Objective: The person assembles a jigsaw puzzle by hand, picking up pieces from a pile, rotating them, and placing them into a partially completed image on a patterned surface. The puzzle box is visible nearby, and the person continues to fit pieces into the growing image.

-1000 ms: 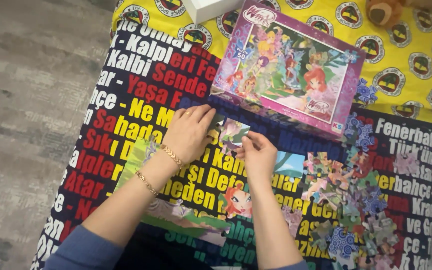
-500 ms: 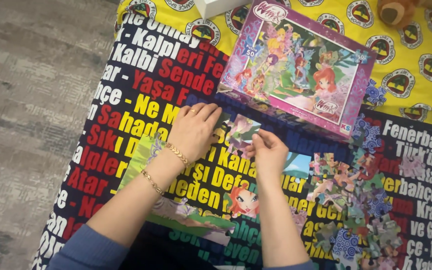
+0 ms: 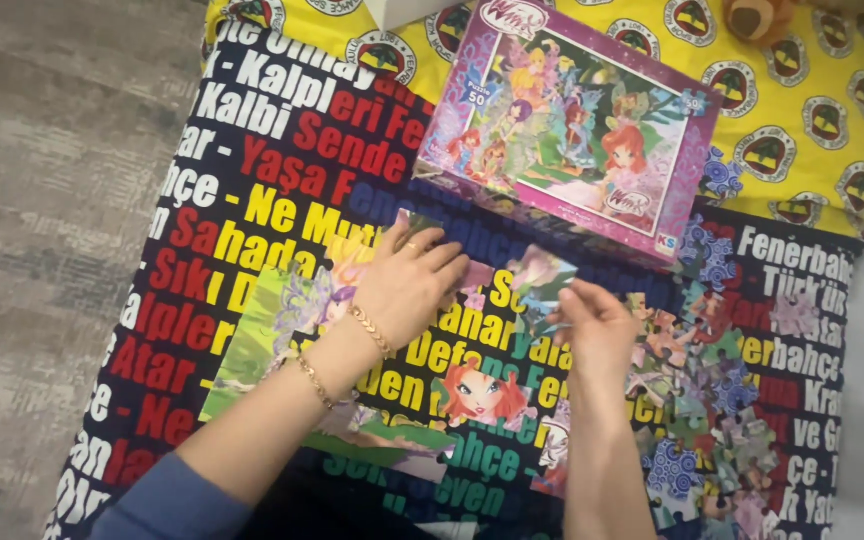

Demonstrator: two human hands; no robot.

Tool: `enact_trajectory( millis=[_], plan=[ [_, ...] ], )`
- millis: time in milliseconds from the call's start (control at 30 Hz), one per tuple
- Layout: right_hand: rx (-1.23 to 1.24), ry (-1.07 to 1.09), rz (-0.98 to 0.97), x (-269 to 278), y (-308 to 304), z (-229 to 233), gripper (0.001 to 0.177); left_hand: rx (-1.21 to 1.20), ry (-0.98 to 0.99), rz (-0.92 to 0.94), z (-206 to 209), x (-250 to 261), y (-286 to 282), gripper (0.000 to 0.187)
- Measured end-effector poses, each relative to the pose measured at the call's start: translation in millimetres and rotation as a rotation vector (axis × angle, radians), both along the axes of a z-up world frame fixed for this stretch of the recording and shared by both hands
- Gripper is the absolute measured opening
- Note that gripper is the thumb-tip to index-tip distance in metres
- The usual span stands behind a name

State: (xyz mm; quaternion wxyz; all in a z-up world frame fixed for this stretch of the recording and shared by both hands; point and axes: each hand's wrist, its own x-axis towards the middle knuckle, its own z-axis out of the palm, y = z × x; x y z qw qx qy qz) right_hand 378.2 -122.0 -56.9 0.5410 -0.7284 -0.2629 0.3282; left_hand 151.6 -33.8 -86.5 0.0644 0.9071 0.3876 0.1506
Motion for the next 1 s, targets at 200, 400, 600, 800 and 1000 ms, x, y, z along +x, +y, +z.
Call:
enact_trajectory(
  millis=[200, 400, 600, 800, 1000],
  plan=[
    [-0.109, -0.063, 0.011, -13.9, 5.4, -0.9, 0.021, 0.014, 0.013, 0.020, -32.8, 15.0, 18.4, 0.047],
    [-0.220, -0.369, 0.056, -7.1, 20.3, -27.5, 0.014, -0.024, 0.044, 0.000, -32.0, 15.9, 21.2, 0.045],
    [-0.386, -0.753, 0.144, -1.8, 21.6, -35.2, 0.013, -0.026, 0.051, -0.022, -49.5, 17.0, 23.7, 0.049],
    [-0.457, -0.882, 0.223, -5.1, 22.0, -14.8, 0.026, 0.166, 0.025, 0.232, -62.8, 38.6, 8.0, 0.066],
    [-0.442, -0.832, 0.642, 7.5, 11.6, 45.3, 0.068, -0.115, 0.096, -0.091, 24.9, 29.6, -4.8, 0.061]
  ],
)
